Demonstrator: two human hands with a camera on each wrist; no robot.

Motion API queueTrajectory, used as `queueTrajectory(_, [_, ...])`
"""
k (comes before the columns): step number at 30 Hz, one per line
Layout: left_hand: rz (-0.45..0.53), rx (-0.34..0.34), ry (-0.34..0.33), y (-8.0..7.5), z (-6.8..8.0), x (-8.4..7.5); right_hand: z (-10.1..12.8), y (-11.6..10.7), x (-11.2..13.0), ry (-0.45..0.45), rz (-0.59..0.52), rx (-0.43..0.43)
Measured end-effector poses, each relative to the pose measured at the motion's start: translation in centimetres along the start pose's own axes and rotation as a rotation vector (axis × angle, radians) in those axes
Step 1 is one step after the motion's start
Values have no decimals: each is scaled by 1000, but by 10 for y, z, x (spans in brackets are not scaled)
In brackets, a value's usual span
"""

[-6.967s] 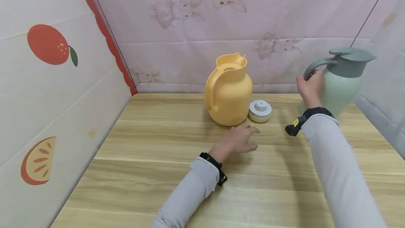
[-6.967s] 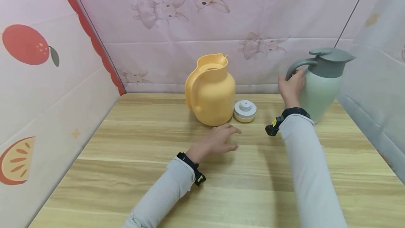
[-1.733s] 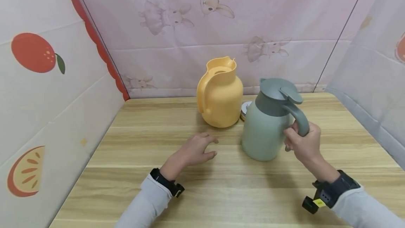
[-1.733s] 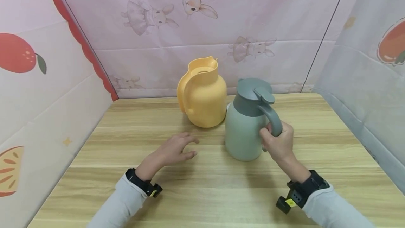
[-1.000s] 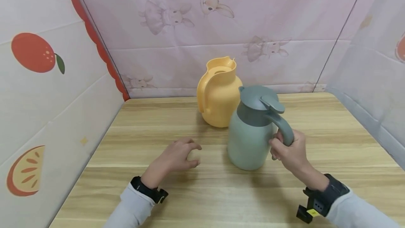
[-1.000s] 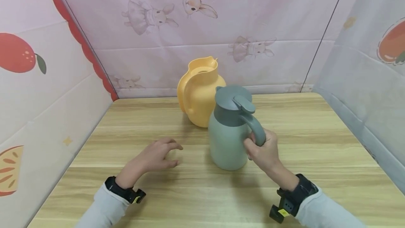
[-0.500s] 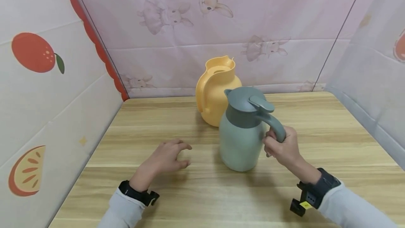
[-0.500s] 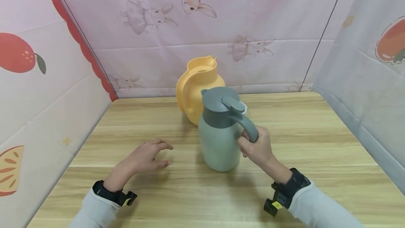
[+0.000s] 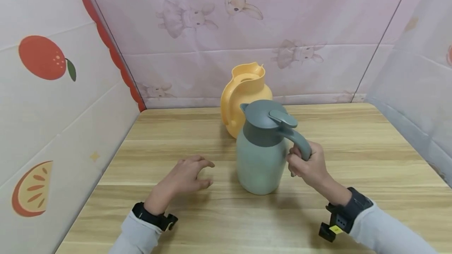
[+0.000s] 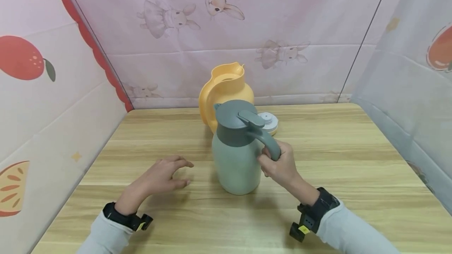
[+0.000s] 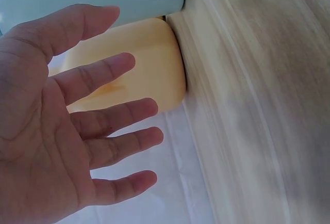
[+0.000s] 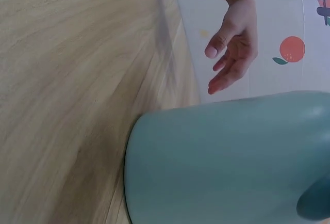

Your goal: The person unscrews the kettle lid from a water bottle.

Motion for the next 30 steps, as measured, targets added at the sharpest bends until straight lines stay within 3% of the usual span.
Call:
queueTrajectory(5, [11,5,-7,1,1,-1,1,-1,2,-38,-113,56])
queueTrajectory(8, [14,-3,11,2,0,-3,3,-4,5,-69,-94,85])
queueTrajectory(12, [13,-6,11,2,1,-4,3,-12,12,-119,55,96])
queueTrajectory(16, [26,-24,22,0,0,-4,5,-20,17,-146,329,100])
queueTrajectory(20, [13,-94,82,-9,-5,-8,7,-21,20,-187,509,108])
queueTrajectory(25, [2,-195,114,-27,-15,-18,7,-20,21,-199,530,119])
queueTrajectory(30, [49,-352,183,-51,-25,-35,5,-18,23,-172,524,131])
Point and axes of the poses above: each hand's wrist, its own z-axis away from the middle knuckle, its own y-axis out of the palm, x = y × z, the point moved 6 cm from there along -z, towards the middle knuckle, and after that the axes turned 6 degrees about -x, right-handed, at the moved point
